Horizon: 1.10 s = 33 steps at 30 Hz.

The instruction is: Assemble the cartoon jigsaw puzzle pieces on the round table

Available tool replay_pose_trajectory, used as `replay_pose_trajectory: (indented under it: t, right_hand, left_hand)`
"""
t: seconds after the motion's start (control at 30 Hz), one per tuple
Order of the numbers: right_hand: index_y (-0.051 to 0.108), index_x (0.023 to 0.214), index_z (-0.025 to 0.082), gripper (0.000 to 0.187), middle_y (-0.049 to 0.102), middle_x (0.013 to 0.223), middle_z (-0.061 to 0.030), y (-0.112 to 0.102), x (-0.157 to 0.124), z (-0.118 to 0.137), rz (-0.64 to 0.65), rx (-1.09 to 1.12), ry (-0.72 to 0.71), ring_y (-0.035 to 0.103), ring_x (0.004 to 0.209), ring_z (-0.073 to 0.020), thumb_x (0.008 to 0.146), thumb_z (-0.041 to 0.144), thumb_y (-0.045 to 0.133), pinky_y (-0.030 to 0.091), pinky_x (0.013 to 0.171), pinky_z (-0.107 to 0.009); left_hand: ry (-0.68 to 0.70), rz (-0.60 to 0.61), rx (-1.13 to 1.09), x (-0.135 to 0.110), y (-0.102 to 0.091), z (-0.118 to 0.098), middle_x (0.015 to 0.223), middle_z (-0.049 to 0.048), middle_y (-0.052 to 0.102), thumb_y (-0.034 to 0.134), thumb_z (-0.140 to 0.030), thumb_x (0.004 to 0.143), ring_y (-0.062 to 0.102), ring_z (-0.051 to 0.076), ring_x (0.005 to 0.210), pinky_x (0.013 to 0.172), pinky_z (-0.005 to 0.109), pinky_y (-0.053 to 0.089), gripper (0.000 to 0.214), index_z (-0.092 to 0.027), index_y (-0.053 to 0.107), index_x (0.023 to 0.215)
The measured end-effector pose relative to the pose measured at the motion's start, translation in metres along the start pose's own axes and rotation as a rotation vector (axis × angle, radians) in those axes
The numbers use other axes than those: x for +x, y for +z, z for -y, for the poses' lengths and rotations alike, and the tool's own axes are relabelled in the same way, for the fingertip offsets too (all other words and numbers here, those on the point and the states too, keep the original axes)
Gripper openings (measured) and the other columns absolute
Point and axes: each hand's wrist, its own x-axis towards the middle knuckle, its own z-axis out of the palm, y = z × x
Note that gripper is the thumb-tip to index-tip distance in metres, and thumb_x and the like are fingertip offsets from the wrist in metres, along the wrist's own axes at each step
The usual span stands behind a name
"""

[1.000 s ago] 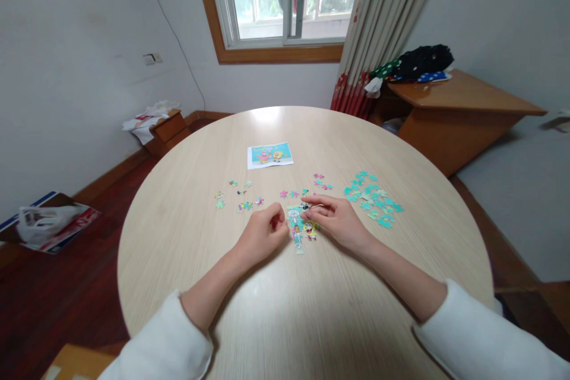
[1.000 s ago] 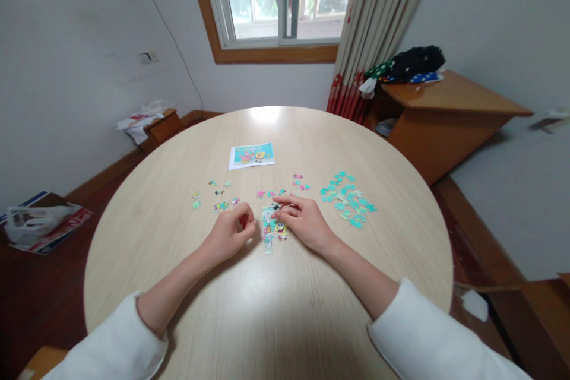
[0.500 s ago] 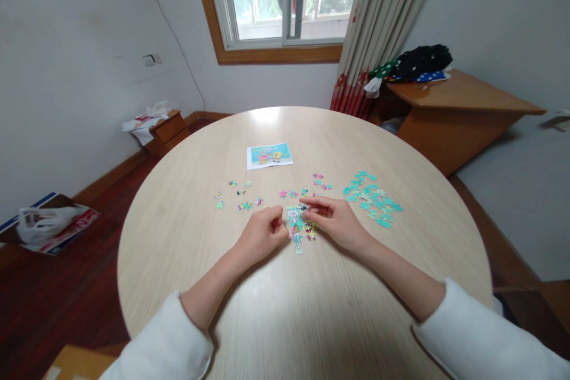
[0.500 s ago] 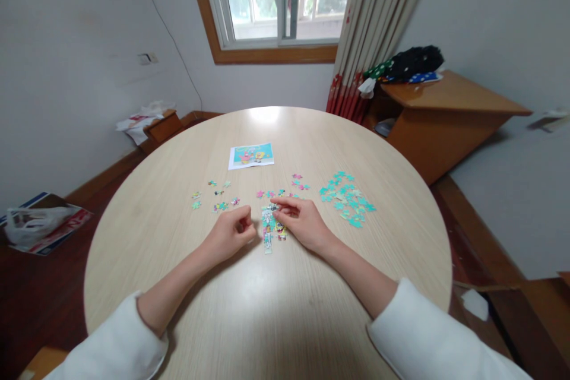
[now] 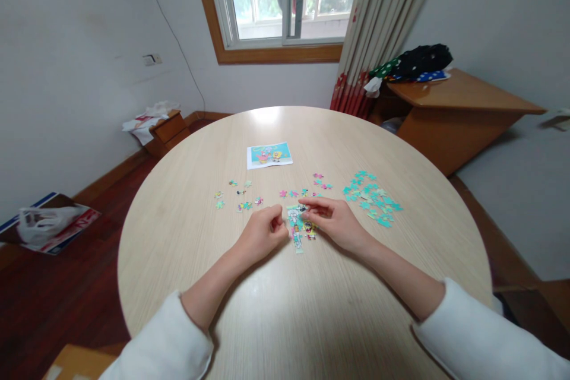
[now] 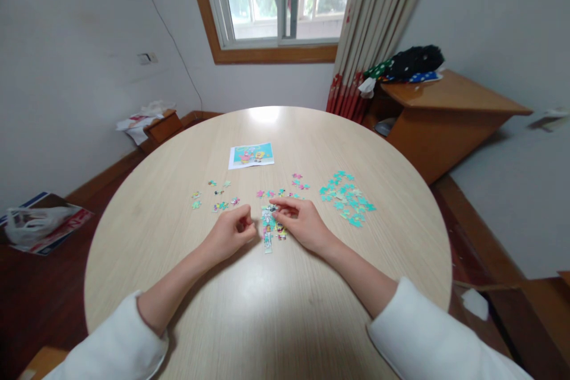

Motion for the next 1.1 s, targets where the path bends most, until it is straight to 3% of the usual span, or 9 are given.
replay_pose_trajectory:
  t: [0.8, 1.1]
  right_hand:
    - [0.072, 0.100, 0.013, 0.033, 0.068, 0.083, -0.0080, 0.002, -0.003, 0.010, 0.026, -0.047, -0.035, 0.057, 0.069, -0.0146, 0.075, 0.032, 0.064, 0.049, 0.064, -0.031]
    - [0.072, 0.102, 0.013, 0.033, 0.070, 0.084, -0.0085, 0.001, -0.003, 0.010, 0.017, -0.065, -0.038, 0.059, 0.070, -0.0144, 0.075, 0.030, 0.064, 0.051, 0.065, -0.031]
  left_hand:
    - [-0.024, 0.000, -0.051, 0.000, 0.001, 0.002, 0.053, -0.0073, 0.037, 0.050, -0.018, 0.071, 0.035, 0.009, 0.053, 0.054, 0.022, 0.027, 0.022, -0.020, 0.033, 0.057]
    - [-0.031, 0.003, -0.068, 0.000, 0.001, 0.004, 0.055, -0.0064, 0.045, 0.055, -0.025, 0.075, 0.039, 0.009, 0.053, 0.054, 0.022, 0.030, 0.021, -0.019, 0.042, 0.061]
